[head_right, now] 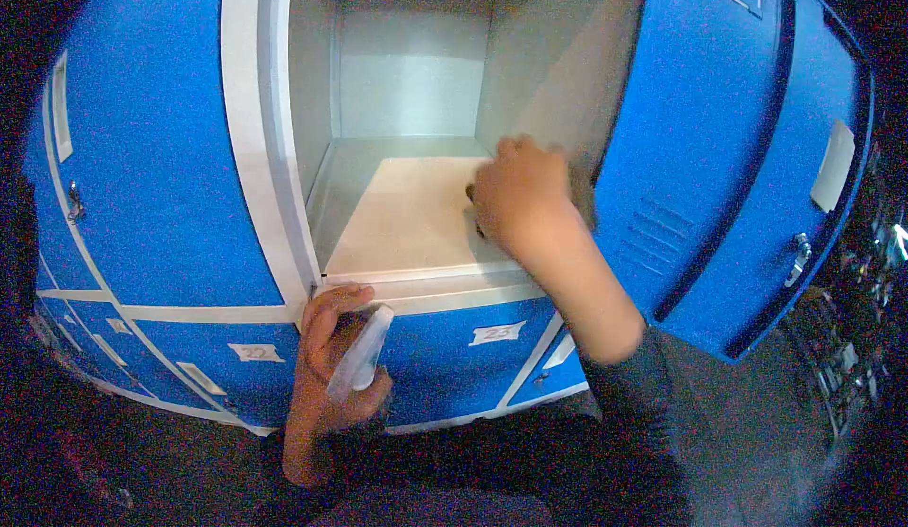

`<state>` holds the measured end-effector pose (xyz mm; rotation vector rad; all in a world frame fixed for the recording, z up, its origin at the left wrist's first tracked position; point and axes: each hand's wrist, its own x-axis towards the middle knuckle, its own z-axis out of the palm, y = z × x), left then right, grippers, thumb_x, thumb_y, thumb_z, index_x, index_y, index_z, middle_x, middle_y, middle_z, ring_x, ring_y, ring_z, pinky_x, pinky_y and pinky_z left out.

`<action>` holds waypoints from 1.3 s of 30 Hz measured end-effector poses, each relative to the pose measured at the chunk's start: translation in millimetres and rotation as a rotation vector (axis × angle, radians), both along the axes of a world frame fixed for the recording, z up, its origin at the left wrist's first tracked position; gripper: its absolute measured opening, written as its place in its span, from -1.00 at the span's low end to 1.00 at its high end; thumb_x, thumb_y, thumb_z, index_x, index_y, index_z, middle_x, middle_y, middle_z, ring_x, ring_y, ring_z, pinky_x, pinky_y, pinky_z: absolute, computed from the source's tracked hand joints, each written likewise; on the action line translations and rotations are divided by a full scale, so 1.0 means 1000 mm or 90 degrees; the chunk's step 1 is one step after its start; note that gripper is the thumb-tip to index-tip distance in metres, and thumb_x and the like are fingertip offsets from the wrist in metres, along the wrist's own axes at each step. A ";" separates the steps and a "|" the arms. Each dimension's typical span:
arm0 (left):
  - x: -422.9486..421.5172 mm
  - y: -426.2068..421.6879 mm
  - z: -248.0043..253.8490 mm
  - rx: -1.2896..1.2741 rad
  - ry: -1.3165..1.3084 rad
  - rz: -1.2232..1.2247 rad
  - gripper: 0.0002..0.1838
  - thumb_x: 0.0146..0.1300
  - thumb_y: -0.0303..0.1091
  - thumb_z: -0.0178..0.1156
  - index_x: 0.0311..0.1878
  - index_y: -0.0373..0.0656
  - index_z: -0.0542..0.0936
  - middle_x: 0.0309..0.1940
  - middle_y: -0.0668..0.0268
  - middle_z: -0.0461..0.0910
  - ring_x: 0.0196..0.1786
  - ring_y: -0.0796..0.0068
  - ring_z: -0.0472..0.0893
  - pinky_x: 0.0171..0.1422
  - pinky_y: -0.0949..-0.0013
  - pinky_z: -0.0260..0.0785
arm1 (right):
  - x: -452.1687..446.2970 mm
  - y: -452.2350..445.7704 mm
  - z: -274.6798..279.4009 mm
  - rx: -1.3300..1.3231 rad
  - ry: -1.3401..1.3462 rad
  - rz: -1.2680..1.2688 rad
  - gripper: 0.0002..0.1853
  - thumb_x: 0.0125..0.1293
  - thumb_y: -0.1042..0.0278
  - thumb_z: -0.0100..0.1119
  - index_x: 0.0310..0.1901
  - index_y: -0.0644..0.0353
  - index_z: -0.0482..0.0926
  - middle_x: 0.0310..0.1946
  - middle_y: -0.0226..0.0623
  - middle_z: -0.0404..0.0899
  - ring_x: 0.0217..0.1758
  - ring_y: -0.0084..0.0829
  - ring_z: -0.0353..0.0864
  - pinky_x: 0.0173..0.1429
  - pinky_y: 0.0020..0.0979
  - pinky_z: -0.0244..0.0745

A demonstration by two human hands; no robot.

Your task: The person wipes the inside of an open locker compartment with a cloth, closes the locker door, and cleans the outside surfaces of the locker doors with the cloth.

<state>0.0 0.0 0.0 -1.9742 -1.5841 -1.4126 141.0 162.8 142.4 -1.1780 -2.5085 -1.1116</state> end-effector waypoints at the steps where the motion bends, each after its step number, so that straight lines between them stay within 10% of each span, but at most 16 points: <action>1: 0.000 0.000 0.000 0.002 0.009 0.011 -0.57 -0.24 -0.50 0.23 -0.14 -0.21 0.60 0.16 0.13 0.38 0.28 0.04 0.36 0.25 0.12 0.39 | 0.017 -0.016 -0.006 -0.002 0.066 0.048 -0.77 0.23 0.15 0.15 -0.17 0.02 0.68 -0.21 -0.22 0.55 -0.01 -0.22 0.54 -0.07 -0.21 0.49; 10: 0.032 -0.024 0.026 -0.070 -0.271 -0.033 -0.41 -0.12 -0.59 0.21 0.13 -0.27 0.45 -0.18 0.12 0.53 -0.14 0.25 0.60 -0.03 0.30 0.45 | 0.151 -0.090 -0.013 -0.283 0.318 0.378 -0.66 0.24 0.27 0.15 0.00 0.23 0.59 -0.26 -0.11 0.45 -0.20 -0.12 0.47 -0.10 -0.23 0.41; 18: 0.036 -0.009 0.027 -0.155 -0.375 -0.110 -0.29 -0.03 -0.61 0.19 0.28 -0.22 0.27 -0.27 0.24 0.54 -0.18 0.47 0.56 -0.05 0.42 0.42 | 0.200 -0.061 -0.050 0.075 0.788 0.410 -0.54 0.51 0.29 -0.23 0.32 0.39 0.29 0.38 -0.03 0.23 0.47 -0.23 0.16 0.49 -0.28 0.00; 27: 0.035 -0.013 0.020 -0.128 -0.338 -0.105 -0.39 -0.09 -0.59 0.22 0.16 -0.29 0.41 -0.13 0.13 0.48 -0.13 0.34 0.56 0.00 0.37 0.41 | 0.099 -0.046 -0.017 0.142 0.491 0.475 -0.39 0.39 -0.10 -0.12 0.28 0.21 0.40 0.20 0.02 0.35 0.16 -0.01 0.32 0.29 -0.07 0.19; 34: 0.016 -0.025 0.018 -0.057 -0.066 0.005 -0.48 -0.26 -0.50 0.26 -0.06 -0.32 0.56 0.08 0.01 0.39 0.16 -0.02 0.41 0.23 0.13 0.30 | 0.009 0.005 -0.053 -0.375 0.107 0.481 -0.44 0.44 -0.09 -0.14 0.38 -0.02 0.30 0.38 -0.03 0.19 0.44 -0.05 0.14 0.45 0.03 0.02; 39: 0.003 -0.025 0.016 -0.060 0.010 0.014 -0.55 -0.27 -0.49 0.28 -0.15 -0.31 0.57 0.16 0.01 0.39 0.25 -0.07 0.38 0.32 0.05 0.26 | -0.018 0.013 -0.059 -0.350 0.055 0.471 -0.44 0.48 -0.10 -0.28 0.41 -0.08 0.22 0.45 -0.17 0.11 0.52 -0.08 0.02 0.53 0.08 -0.15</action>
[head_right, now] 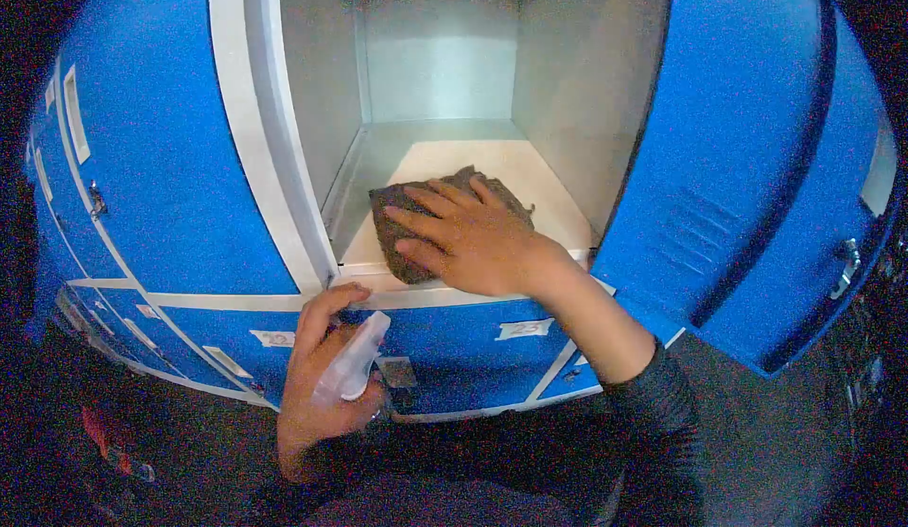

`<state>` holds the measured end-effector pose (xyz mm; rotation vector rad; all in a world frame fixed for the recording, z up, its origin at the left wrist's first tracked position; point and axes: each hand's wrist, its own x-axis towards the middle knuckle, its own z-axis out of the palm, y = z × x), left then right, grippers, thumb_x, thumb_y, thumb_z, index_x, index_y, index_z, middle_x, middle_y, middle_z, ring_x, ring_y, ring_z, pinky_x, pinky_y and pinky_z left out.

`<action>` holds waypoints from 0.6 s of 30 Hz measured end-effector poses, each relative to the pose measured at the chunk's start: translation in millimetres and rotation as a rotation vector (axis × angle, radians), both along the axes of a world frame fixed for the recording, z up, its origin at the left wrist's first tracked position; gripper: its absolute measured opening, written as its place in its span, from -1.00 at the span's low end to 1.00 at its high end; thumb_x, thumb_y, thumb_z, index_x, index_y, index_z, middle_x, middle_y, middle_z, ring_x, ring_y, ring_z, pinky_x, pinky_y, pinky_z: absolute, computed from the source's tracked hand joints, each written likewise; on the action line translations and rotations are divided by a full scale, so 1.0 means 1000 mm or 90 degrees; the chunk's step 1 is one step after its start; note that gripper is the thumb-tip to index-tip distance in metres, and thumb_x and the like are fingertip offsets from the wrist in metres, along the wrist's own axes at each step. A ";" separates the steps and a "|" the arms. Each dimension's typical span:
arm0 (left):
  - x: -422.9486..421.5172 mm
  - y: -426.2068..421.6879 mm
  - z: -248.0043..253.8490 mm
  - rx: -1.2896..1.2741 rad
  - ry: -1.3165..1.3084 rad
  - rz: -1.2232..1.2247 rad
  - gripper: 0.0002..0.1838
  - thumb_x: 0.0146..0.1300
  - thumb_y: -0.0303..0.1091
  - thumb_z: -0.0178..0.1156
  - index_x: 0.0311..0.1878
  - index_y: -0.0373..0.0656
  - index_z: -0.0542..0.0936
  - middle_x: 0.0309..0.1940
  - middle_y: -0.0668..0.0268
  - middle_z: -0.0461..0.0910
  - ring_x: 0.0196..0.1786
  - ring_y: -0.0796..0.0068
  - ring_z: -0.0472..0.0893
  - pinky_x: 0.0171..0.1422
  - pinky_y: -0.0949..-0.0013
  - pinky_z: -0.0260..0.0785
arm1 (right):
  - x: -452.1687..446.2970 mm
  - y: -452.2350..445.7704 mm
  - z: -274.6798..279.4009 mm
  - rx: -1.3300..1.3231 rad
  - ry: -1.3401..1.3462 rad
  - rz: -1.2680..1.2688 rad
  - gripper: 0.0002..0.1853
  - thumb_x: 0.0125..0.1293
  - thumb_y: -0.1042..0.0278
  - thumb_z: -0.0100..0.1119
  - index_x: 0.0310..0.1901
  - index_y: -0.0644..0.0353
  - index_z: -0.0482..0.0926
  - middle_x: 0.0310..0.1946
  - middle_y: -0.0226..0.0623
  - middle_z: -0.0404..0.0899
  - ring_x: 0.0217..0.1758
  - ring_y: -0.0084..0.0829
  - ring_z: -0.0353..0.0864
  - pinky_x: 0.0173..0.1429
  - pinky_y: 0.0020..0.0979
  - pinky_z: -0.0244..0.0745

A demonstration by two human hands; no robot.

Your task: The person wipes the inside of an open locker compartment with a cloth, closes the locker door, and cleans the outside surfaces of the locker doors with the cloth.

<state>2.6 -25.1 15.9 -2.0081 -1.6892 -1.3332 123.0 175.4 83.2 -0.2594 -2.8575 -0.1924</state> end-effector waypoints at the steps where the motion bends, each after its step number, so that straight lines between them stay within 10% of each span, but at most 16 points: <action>1: -0.002 0.001 -0.001 0.011 0.008 0.005 -0.55 -0.27 -0.50 0.29 -0.16 -0.31 0.57 0.17 0.01 0.39 0.25 -0.08 0.39 0.32 0.04 0.26 | -0.010 0.005 -0.001 -0.002 -0.010 0.005 -0.44 0.49 -0.11 -0.31 0.42 -0.09 0.20 0.46 -0.21 0.10 0.53 -0.08 0.00 0.53 0.09 -0.19; 8: -0.008 0.009 -0.005 0.043 0.021 0.014 -0.59 -0.29 -0.53 0.30 -0.22 -0.33 0.58 0.14 0.02 0.46 0.22 -0.07 0.44 0.28 0.03 0.32 | -0.120 0.034 0.016 0.136 -0.265 -0.109 -0.45 0.49 -0.09 -0.36 0.42 -0.11 0.17 0.48 -0.31 0.05 0.50 -0.07 0.06 0.49 0.12 -0.03; 18: -0.007 0.020 -0.019 0.071 -0.014 0.099 -0.70 -0.05 -0.61 0.26 -0.16 -0.29 0.58 0.05 0.17 0.57 0.17 0.07 0.51 0.26 0.14 0.33 | -0.209 0.124 0.013 0.172 -0.214 -0.202 -0.50 0.45 -0.06 -0.33 0.34 -0.16 0.30 0.42 -0.23 0.15 0.48 -0.10 0.12 0.50 0.06 0.03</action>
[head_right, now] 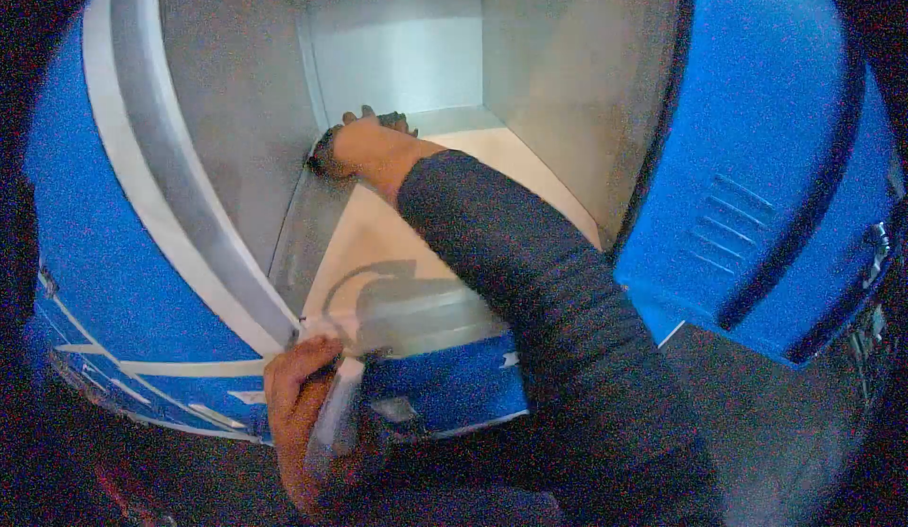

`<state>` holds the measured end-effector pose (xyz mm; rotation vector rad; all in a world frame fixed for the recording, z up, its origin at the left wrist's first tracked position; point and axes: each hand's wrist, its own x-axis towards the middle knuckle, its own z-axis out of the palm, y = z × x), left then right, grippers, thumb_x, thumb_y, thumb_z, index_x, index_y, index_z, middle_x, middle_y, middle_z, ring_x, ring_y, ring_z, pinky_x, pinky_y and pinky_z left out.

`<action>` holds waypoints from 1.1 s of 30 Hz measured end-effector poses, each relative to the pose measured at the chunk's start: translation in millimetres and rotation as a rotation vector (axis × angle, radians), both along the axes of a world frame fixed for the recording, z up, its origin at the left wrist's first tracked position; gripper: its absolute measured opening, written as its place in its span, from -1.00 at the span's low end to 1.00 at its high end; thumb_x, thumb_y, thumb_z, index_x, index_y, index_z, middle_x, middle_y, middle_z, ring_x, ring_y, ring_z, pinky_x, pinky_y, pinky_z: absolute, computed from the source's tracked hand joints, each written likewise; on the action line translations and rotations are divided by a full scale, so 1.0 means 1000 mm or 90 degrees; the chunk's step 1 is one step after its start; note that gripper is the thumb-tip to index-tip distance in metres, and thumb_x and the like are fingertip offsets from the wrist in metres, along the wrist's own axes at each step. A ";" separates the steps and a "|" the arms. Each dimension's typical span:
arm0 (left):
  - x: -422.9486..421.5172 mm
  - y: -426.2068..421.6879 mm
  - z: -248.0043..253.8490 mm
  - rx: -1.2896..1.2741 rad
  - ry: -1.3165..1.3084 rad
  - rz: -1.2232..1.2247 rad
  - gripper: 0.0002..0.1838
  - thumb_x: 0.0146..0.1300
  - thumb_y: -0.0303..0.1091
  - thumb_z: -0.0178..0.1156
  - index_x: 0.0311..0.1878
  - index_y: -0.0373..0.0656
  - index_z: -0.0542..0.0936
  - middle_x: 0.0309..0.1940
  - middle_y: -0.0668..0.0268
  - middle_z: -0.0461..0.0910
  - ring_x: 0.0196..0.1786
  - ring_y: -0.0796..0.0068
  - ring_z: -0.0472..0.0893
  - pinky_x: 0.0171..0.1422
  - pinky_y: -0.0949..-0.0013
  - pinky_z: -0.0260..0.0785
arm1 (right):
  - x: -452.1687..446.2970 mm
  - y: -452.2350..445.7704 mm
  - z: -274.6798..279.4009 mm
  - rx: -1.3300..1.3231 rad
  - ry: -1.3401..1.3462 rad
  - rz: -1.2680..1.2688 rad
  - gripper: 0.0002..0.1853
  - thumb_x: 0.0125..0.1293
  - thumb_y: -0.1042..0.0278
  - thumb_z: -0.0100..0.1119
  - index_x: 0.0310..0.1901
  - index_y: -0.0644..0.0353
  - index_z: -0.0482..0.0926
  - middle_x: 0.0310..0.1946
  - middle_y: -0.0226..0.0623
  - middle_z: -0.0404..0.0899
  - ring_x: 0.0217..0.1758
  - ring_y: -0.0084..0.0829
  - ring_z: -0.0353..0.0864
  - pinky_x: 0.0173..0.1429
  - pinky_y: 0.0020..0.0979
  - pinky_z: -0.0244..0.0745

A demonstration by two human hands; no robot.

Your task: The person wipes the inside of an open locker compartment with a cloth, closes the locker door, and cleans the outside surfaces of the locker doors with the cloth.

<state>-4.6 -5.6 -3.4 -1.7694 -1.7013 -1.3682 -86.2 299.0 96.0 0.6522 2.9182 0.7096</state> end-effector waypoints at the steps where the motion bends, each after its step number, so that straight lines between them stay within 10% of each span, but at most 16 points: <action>1: -0.002 0.000 0.001 -0.017 -0.008 -0.005 -0.71 -0.01 -0.62 0.24 -0.14 -0.28 0.58 0.04 0.19 0.58 0.16 0.08 0.51 0.26 0.14 0.33 | -0.001 -0.001 0.006 0.022 -0.006 0.024 -0.51 0.45 -0.04 -0.33 0.32 -0.15 0.33 0.42 -0.21 0.16 0.48 -0.10 0.11 0.50 0.03 0.03; 5: -0.013 0.001 -0.008 -0.036 -0.105 -0.052 -0.71 0.12 -0.58 0.15 -0.06 -0.21 0.60 -0.01 0.18 0.63 0.13 0.10 0.54 0.29 0.13 0.30 | 0.010 -0.014 0.023 -0.249 0.147 -0.111 -0.52 0.44 0.06 -0.26 0.34 -0.13 0.33 0.39 -0.18 0.19 0.48 -0.04 0.11 0.49 0.03 0.06; 11: -0.013 0.001 -0.018 -0.037 -0.164 -0.029 -0.66 0.12 -0.56 0.15 0.01 -0.20 0.61 0.00 0.16 0.63 0.16 0.12 0.53 0.35 0.13 0.23 | -0.042 0.117 -0.029 -0.108 0.062 0.028 -0.42 0.37 -0.09 -0.19 0.39 -0.16 0.26 0.46 -0.23 0.10 0.50 -0.07 0.08 0.47 0.09 0.09; 14: -0.007 -0.002 -0.014 -0.046 -0.201 -0.015 -0.65 0.11 -0.55 0.14 0.01 -0.20 0.61 0.03 0.15 0.62 0.18 0.14 0.52 0.37 0.14 0.21 | 0.009 0.073 0.008 -0.197 0.109 -0.185 -0.36 0.34 -0.16 -0.18 0.41 -0.12 0.24 0.49 -0.32 0.04 0.51 -0.11 0.08 0.45 0.07 0.12; 16: -0.008 -0.003 -0.009 -0.077 -0.161 0.011 -0.66 0.11 -0.54 0.14 0.01 -0.20 0.61 0.04 0.15 0.61 0.19 0.13 0.51 0.38 0.15 0.21 | 0.036 0.090 -0.008 -0.115 0.317 -0.064 -0.57 0.12 0.11 0.11 -0.03 0.18 0.64 0.10 0.05 0.53 0.16 0.00 0.54 0.21 -0.15 0.44; 26: -0.007 0.001 -0.001 -0.016 0.007 -0.048 -0.49 -0.35 -0.45 0.28 -0.15 -0.30 0.57 0.07 0.11 0.52 0.18 0.00 0.49 0.29 0.07 0.33 | 0.096 0.110 0.001 -0.161 0.321 -0.370 -0.34 0.20 -0.23 -0.01 0.15 0.13 0.55 0.22 -0.03 0.44 0.26 0.00 0.45 0.32 -0.14 0.33; 30: 0.000 0.003 0.002 0.009 -0.045 -0.048 -0.62 -0.04 -0.52 0.16 -0.06 -0.24 0.58 0.05 0.12 0.57 0.17 0.04 0.49 0.32 0.11 0.26 | 0.121 0.052 0.010 -0.200 0.349 -0.409 -0.34 0.21 -0.22 -0.03 0.18 0.11 0.52 0.27 -0.06 0.40 0.35 -0.06 0.37 0.37 -0.12 0.25; 33: -0.001 0.005 -0.004 0.030 -0.009 -0.031 -0.60 -0.15 -0.51 0.20 -0.13 -0.31 0.56 0.07 0.09 0.52 0.18 -0.01 0.47 0.31 0.07 0.29 | 0.133 0.020 0.015 -0.213 0.328 -0.417 -0.36 0.24 -0.21 -0.07 0.18 0.10 0.53 0.28 -0.07 0.40 0.35 -0.07 0.36 0.39 -0.13 0.23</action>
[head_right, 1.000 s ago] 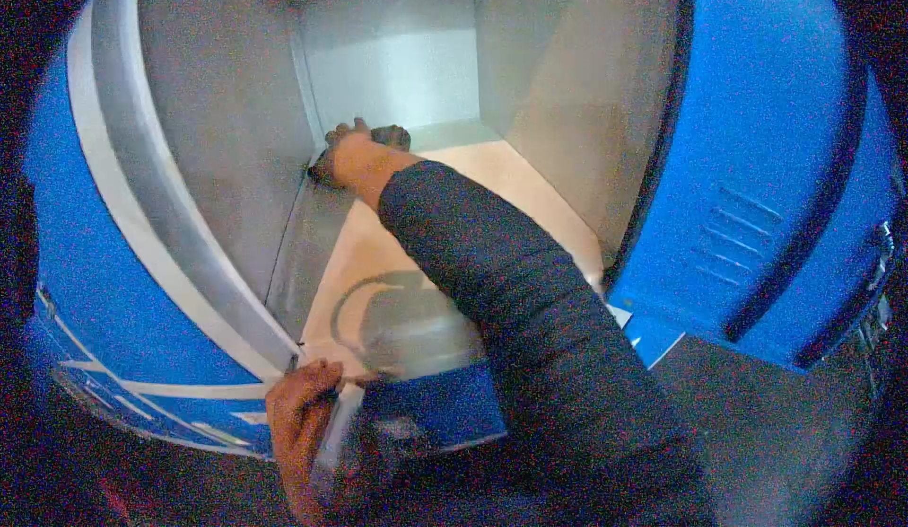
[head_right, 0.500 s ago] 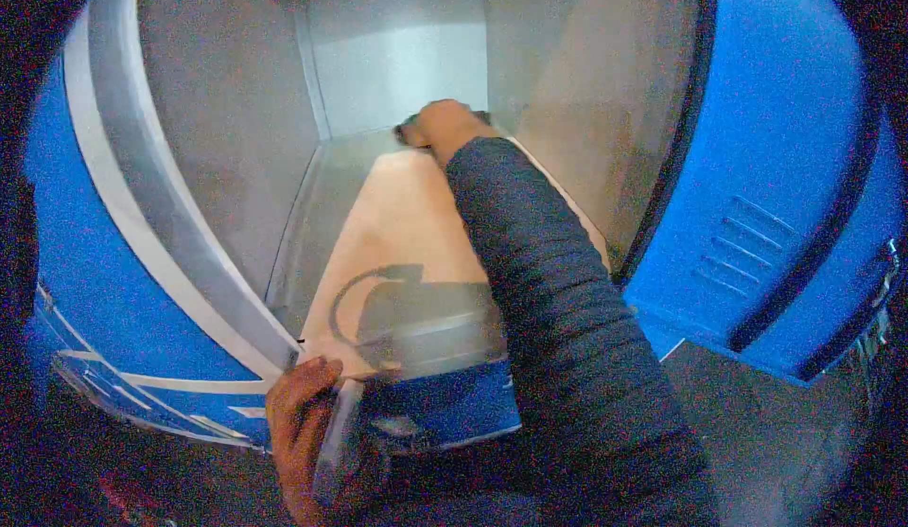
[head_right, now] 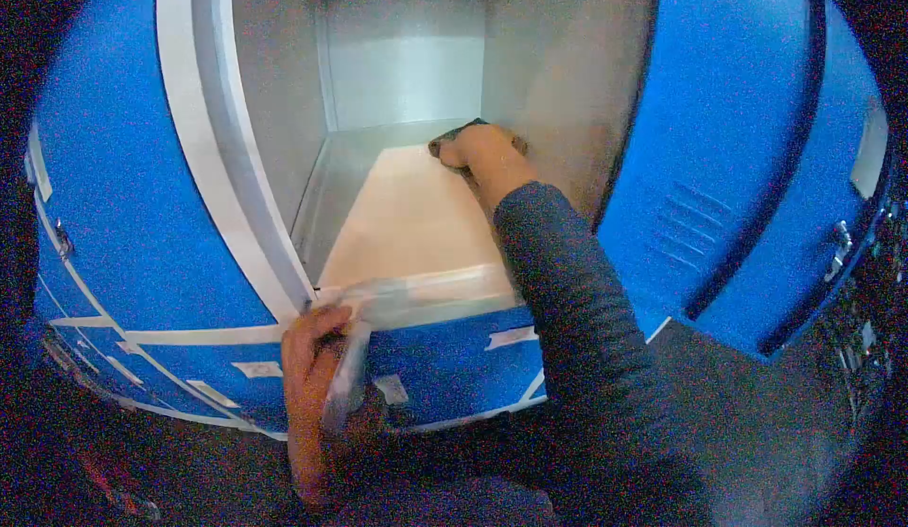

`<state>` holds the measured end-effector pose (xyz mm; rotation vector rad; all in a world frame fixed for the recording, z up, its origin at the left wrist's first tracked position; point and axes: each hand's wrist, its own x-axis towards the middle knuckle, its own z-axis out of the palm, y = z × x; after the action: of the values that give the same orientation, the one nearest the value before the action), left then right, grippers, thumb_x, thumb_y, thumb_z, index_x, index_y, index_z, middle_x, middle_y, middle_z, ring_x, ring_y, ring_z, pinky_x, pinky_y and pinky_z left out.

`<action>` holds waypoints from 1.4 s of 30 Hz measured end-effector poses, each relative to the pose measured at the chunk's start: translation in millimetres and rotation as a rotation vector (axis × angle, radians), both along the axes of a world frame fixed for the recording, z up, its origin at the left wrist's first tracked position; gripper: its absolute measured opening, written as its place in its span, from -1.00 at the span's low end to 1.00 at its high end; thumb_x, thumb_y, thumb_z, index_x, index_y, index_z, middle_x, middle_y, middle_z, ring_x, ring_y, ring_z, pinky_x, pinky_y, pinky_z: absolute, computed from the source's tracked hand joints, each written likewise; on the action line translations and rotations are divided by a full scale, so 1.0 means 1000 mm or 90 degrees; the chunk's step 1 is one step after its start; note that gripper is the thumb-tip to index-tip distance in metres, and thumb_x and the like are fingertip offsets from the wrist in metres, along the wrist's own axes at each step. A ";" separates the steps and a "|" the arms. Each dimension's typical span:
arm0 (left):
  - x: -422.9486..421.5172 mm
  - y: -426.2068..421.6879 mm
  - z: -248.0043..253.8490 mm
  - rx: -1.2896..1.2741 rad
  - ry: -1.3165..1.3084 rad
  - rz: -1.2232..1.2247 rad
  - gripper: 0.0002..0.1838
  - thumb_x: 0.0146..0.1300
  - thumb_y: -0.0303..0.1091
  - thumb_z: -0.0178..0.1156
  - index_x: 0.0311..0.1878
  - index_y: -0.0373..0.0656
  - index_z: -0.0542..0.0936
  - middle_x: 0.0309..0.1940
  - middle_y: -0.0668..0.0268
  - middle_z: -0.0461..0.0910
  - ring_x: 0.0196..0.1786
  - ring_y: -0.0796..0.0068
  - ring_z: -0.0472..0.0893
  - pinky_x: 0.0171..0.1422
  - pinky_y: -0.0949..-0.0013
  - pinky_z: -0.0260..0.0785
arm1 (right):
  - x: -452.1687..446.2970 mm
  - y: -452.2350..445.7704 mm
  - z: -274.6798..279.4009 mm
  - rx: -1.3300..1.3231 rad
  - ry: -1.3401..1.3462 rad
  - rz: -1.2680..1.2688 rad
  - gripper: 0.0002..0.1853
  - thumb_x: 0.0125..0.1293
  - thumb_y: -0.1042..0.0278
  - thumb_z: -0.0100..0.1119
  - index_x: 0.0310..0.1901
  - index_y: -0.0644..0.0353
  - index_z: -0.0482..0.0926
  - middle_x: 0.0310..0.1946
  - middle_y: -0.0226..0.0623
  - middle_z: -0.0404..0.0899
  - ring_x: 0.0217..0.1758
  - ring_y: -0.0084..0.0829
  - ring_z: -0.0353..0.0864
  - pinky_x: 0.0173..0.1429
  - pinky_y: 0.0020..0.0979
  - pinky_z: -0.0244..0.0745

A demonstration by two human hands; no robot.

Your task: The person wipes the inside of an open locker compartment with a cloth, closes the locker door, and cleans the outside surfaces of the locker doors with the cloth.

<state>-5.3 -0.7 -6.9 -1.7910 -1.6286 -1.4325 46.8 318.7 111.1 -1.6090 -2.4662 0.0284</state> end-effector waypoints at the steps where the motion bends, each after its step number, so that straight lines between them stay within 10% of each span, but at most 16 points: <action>1: 0.003 -0.002 0.003 -0.008 0.008 0.007 -0.60 -0.19 -0.51 0.21 -0.15 -0.34 0.56 0.08 0.08 0.50 0.19 -0.02 0.46 0.31 0.06 0.29 | 0.003 -0.006 0.001 -0.028 -0.055 -0.001 -0.31 0.28 -0.24 -0.20 0.28 0.10 0.35 0.36 -0.11 0.24 0.41 -0.07 0.23 0.44 -0.12 0.14; 3: 0.009 -0.007 0.010 -0.024 0.024 0.019 -0.59 -0.25 -0.51 0.22 -0.20 -0.38 0.55 0.10 0.06 0.46 0.21 -0.04 0.43 0.31 0.05 0.30 | 0.011 -0.018 0.003 -0.083 -0.164 -0.001 -0.21 0.38 -0.29 -0.46 0.48 0.08 0.00 0.52 -0.20 -0.08 0.54 -0.07 -0.03 0.53 -0.10 -0.03; 21: 0.013 -0.011 0.011 -0.036 0.068 0.021 -0.55 -0.25 -0.48 0.21 -0.15 -0.39 0.56 0.12 0.02 0.42 0.24 -0.07 0.39 0.33 0.04 0.26 | 0.064 -0.121 -0.010 0.049 -0.143 0.374 -0.32 0.49 -0.04 -0.41 0.37 0.45 0.13 0.43 0.09 0.08 0.51 -0.05 0.03 0.53 -0.18 -0.01; 25: 0.012 -0.009 0.008 -0.049 0.077 0.041 -0.57 -0.23 -0.45 0.21 -0.17 -0.39 0.56 0.13 0.02 0.42 0.24 -0.06 0.40 0.34 0.04 0.26 | -0.008 -0.085 0.003 -0.019 -0.260 0.352 -0.35 0.44 -0.17 -0.44 0.44 -0.02 0.14 0.50 -0.08 -0.06 0.53 -0.04 0.01 0.52 -0.08 -0.01; 26: 0.011 -0.008 0.007 -0.049 0.075 0.044 -0.57 -0.23 -0.45 0.21 -0.17 -0.39 0.56 0.13 0.02 0.42 0.24 -0.06 0.40 0.34 0.04 0.26 | -0.013 -0.072 0.000 -0.012 -0.123 0.308 -0.33 0.34 -0.25 -0.20 0.27 0.07 0.42 0.33 -0.09 0.33 0.38 -0.06 0.32 0.38 -0.01 0.24; 29: 0.010 -0.006 0.005 -0.027 0.071 0.039 -0.57 -0.24 -0.44 0.22 -0.18 -0.39 0.56 0.15 0.01 0.41 0.25 -0.06 0.39 0.34 0.04 0.25 | -0.050 -0.052 -0.004 -0.028 -0.079 0.256 -0.33 0.32 -0.21 -0.17 0.31 0.07 0.38 0.32 -0.03 0.34 0.37 0.00 0.32 0.37 -0.02 0.24; 32: 0.009 -0.009 0.006 -0.024 0.048 0.000 -0.56 -0.25 -0.44 0.22 -0.17 -0.39 0.57 0.15 0.01 0.41 0.26 -0.07 0.38 0.34 0.03 0.25 | -0.058 -0.056 -0.007 -0.034 -0.140 0.292 -0.20 0.36 -0.32 -0.42 0.46 0.10 0.07 0.50 -0.10 -0.06 0.53 -0.06 0.00 0.50 0.01 0.00; 42: 0.013 -0.029 -0.027 -0.022 -0.211 -0.093 -0.54 -0.25 -0.50 0.24 -0.13 -0.33 0.57 0.02 -0.01 0.46 0.11 0.02 0.46 0.12 0.17 0.38 | 0.052 -0.156 -0.034 0.250 0.121 0.626 -0.60 0.37 0.01 -0.03 0.00 0.16 0.53 0.00 -0.17 0.56 0.08 -0.15 0.52 0.03 -0.09 0.37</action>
<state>7.8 -29.4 -33.5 -1.7984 -1.7116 -1.8609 99.3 162.5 76.6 -0.1558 -2.6133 -0.1432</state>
